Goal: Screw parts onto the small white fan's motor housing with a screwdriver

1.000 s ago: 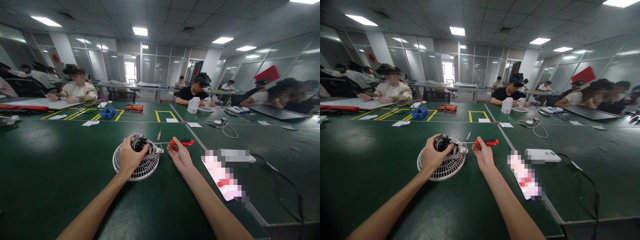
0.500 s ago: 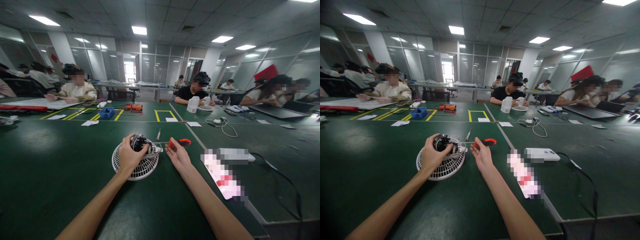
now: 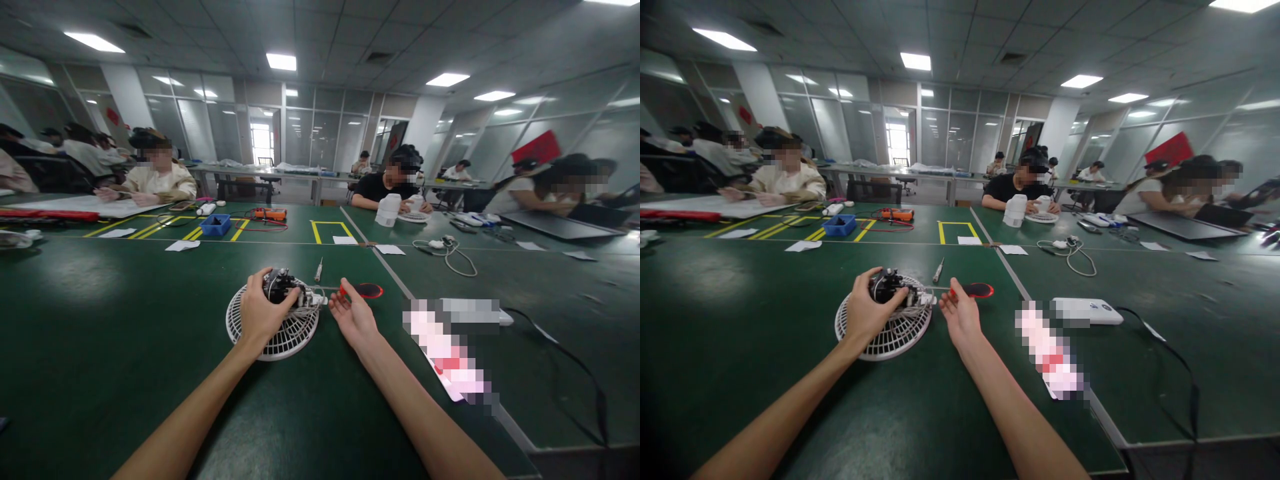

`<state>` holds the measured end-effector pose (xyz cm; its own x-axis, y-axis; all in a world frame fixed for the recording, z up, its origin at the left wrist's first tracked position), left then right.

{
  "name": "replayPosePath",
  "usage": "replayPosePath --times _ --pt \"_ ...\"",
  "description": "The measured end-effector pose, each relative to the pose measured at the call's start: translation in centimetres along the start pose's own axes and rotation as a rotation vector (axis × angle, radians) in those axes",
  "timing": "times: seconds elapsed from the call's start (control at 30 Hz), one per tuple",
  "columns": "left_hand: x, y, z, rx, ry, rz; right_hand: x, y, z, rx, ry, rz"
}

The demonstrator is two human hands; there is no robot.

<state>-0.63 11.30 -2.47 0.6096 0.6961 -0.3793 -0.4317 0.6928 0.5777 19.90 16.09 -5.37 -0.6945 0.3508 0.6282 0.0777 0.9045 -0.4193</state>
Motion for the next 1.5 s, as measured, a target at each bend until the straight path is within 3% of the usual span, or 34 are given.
replayPosePath --times 0.17,0.5,0.73,1.0,1.23,1.5 --pt "0.0 0.0 -0.1 -0.005 -0.013 0.011 0.3 -0.3 -0.8 -0.097 0.048 -0.054" --pt "0.1 0.1 -0.1 0.005 0.004 0.009 0.0 -0.4 -0.7 -0.066 0.036 0.018" --pt "0.1 0.0 0.0 -0.014 0.009 -0.006 0.5 -0.6 -1.5 -0.068 0.087 -0.059" --pt "0.1 0.0 0.0 -0.011 -0.004 -0.008 0.1 -0.4 -1.0 -0.024 0.052 0.032" --pt "0.2 0.0 -0.1 -0.012 -0.015 -0.012 0.4 -0.9 -1.8 -0.119 0.107 -0.037" --pt "0.1 0.0 0.0 -0.004 -0.008 -0.010 0.1 -0.6 -1.0 -0.130 0.074 0.022"
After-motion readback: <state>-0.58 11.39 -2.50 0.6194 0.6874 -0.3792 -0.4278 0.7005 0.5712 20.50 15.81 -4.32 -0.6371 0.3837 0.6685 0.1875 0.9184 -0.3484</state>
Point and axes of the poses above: each hand's wrist, its own y-axis towards the middle knuckle, its own x-axis out of the palm, z = x × y, the point moved 5 cm from there along y, towards the middle knuckle, and after that the axes turned 1 degree about -y, right-handed, at the moved point
